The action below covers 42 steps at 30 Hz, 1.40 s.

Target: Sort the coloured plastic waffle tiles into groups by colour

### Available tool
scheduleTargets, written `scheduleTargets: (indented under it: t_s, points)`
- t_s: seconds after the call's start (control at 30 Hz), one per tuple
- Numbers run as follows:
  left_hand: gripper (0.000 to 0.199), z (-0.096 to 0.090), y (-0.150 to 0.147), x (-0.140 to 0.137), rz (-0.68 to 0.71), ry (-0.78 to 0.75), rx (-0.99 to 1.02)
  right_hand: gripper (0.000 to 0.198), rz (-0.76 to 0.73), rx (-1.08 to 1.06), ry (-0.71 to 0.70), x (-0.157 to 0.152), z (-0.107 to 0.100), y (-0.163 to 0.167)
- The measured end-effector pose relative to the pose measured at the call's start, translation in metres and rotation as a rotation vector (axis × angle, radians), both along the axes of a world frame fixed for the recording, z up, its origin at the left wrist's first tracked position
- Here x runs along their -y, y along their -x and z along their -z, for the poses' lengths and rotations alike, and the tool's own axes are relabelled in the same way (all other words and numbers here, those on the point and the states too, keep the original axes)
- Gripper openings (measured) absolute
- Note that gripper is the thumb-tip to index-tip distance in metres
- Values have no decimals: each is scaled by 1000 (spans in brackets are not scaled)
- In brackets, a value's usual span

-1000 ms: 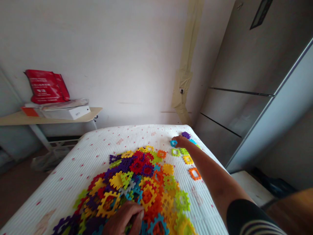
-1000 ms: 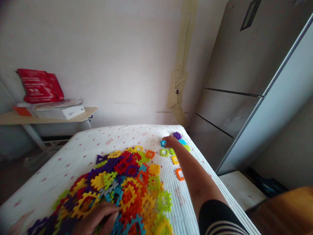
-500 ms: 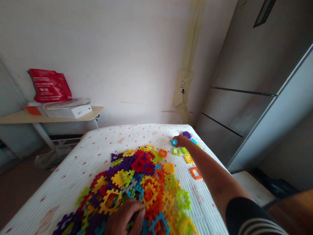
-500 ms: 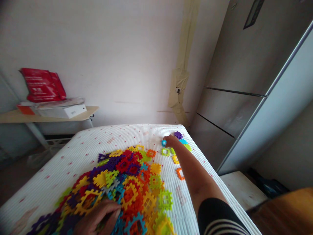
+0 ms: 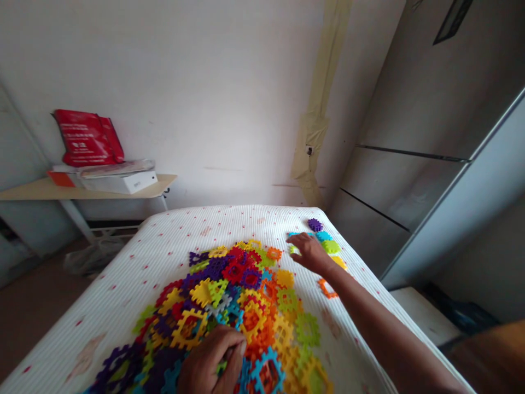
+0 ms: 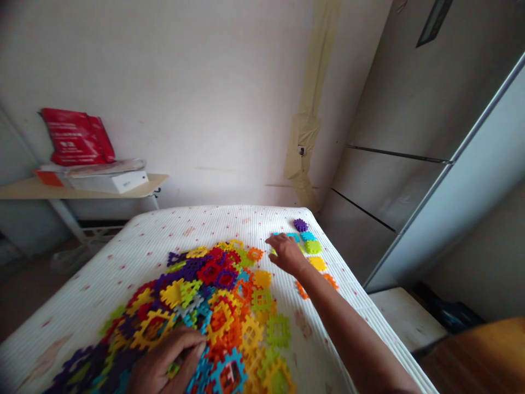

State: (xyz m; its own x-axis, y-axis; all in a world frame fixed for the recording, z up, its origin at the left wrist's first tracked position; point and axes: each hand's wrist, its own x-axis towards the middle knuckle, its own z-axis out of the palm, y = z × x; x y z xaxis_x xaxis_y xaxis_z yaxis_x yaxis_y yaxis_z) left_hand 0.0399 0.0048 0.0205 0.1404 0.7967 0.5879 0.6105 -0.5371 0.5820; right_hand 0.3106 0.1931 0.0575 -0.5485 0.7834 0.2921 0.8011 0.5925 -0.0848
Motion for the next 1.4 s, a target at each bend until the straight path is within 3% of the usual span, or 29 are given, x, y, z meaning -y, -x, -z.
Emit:
scheduleTargets:
  t_s: [0.13,0.27,0.4,0.53,0.67,1.03,1.4]
  points:
    - [10,1,-1,0,12,-4,7,34,-206,-93,15,63,0,17]
    - [9,0,-2,0,8,-9,9,35,-275,-140,119,119,0,32]
    - [8,0,-2,-2,11,-27,4,40,-321,-104,185,152,13,45]
    - [8,-2,-3,-3,12,-56,9,44,-276,-45,182,160,31,54]
    - [10,-4,-3,-2,20,-54,18,29,-229,-39,145,160,38,59]
    - [6,4,-1,-3,27,-46,36,12,-243,-151,111,161,45,60]
    - [7,4,-2,-3,23,-36,31,7,-276,-399,227,160,38,56]
